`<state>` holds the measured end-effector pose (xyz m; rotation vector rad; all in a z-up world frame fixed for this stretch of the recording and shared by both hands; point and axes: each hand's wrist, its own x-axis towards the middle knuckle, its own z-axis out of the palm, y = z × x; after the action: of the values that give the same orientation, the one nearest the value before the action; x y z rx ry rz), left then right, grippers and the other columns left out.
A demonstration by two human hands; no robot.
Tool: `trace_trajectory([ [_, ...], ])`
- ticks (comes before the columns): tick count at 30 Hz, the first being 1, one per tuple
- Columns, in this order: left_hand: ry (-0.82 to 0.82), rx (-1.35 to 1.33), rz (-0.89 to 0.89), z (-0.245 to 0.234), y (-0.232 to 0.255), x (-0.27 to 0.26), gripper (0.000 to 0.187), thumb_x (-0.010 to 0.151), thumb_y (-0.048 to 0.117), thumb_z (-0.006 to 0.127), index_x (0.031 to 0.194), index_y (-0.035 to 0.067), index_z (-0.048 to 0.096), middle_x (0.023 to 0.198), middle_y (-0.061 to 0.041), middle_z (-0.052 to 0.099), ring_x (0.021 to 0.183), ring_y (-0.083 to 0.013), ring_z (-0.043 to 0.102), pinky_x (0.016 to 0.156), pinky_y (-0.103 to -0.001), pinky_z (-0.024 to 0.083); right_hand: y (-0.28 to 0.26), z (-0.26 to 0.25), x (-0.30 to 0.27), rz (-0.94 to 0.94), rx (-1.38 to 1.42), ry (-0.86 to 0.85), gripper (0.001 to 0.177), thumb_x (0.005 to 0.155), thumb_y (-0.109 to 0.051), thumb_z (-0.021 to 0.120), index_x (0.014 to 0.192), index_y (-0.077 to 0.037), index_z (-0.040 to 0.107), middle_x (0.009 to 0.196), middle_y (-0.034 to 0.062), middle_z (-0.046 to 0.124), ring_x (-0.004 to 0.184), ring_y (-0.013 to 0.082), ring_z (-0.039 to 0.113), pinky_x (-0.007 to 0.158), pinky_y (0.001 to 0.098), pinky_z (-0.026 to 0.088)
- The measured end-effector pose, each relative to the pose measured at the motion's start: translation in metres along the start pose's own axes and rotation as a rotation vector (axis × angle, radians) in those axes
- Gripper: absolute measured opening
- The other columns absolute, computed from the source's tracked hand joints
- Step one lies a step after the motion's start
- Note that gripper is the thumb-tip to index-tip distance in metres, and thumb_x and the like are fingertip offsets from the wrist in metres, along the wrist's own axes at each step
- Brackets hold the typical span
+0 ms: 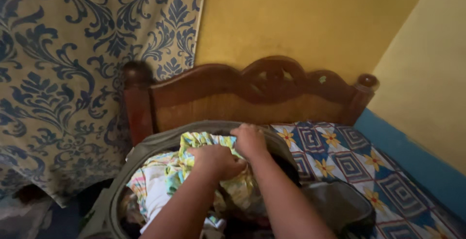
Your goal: The person places folded clothes into an open green backpack resting on a bed. They add a white cloth, a pink garment, and a yellow patterned cloth, then close and zip the backpack.
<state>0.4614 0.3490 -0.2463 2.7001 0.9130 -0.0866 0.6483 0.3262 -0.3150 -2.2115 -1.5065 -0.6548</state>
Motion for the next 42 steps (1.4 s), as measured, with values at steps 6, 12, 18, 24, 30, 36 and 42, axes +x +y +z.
trace_trajectory([
  [6,-0.017,-0.191,-0.042,0.019,-0.037,0.016,0.072,0.077,0.069,0.055,0.113,0.01,0.078,0.123,-0.016,0.072,0.118,-0.0358,0.067,0.103,-0.057,0.05,-0.025,0.025,0.013,-0.101,-0.037,-0.084,0.019,0.074,-0.013,0.069,0.09,-0.01,0.078,0.104,0.0134,0.071,0.107,0.0379,0.064,0.087,0.0527,0.051],
  [12,0.045,-0.209,-0.034,0.031,-0.05,0.024,0.074,0.08,0.071,0.052,0.118,0.011,0.074,0.124,-0.018,0.071,0.118,-0.0379,0.066,0.102,-0.056,0.051,-0.03,0.055,0.029,0.376,0.09,-0.415,0.021,0.086,-0.018,0.064,0.098,-0.006,0.076,0.105,0.023,0.07,0.101,0.0427,0.068,0.09,0.0526,0.054],
  [18,0.056,-0.14,-0.089,0.031,-0.035,0.004,0.071,0.083,0.066,0.049,0.128,0.016,0.071,0.14,-0.012,0.061,0.139,-0.0461,0.047,0.108,-0.074,0.037,-0.028,0.071,0.006,0.255,0.071,-0.081,0.021,0.086,-0.009,0.056,0.098,-0.006,0.073,0.105,0.0191,0.073,0.102,0.0414,0.068,0.089,0.0531,0.054],
  [24,0.106,-0.137,-0.096,0.036,-0.038,0.0,0.082,0.081,0.065,0.057,0.15,0.02,0.049,0.16,-0.012,0.039,0.148,-0.0489,0.03,0.109,-0.079,0.028,-0.038,0.055,-0.01,0.177,0.149,0.255,0.039,0.081,-0.004,0.06,0.119,-0.007,0.065,0.107,0.0191,0.071,0.105,0.0418,0.063,0.087,0.052,0.05],
  [30,0.253,-0.187,-0.056,0.051,-0.048,0.004,0.078,0.08,0.063,0.062,0.146,0.023,0.052,0.159,-0.011,0.038,0.147,-0.0429,0.032,0.11,-0.072,0.031,-0.058,0.027,-0.006,0.149,-0.092,0.285,0.042,0.082,-0.007,0.061,0.124,-0.009,0.065,0.11,0.0153,0.065,0.105,0.039,0.057,0.09,0.0532,0.044],
  [36,0.561,-0.315,0.099,0.076,-0.075,0.012,0.063,0.078,0.059,0.068,0.129,0.021,0.069,0.143,-0.012,0.059,0.129,-0.0337,0.057,0.106,-0.047,0.047,-0.067,0.023,-0.008,0.185,-0.146,0.257,0.015,0.087,-0.014,0.059,0.093,-0.011,0.071,0.108,0.013,0.061,0.108,0.0369,0.056,0.092,0.0509,0.043],
  [42,0.635,-0.384,0.118,0.082,-0.082,0.019,0.055,0.081,0.056,0.07,0.123,0.021,0.074,0.136,-0.012,0.065,0.123,-0.0334,0.063,0.104,-0.045,0.05,-0.06,0.024,-0.017,0.18,-0.07,0.18,0.016,0.088,-0.014,0.058,0.095,-0.01,0.072,0.109,0.0122,0.064,0.111,0.0345,0.058,0.102,0.0514,0.042],
])
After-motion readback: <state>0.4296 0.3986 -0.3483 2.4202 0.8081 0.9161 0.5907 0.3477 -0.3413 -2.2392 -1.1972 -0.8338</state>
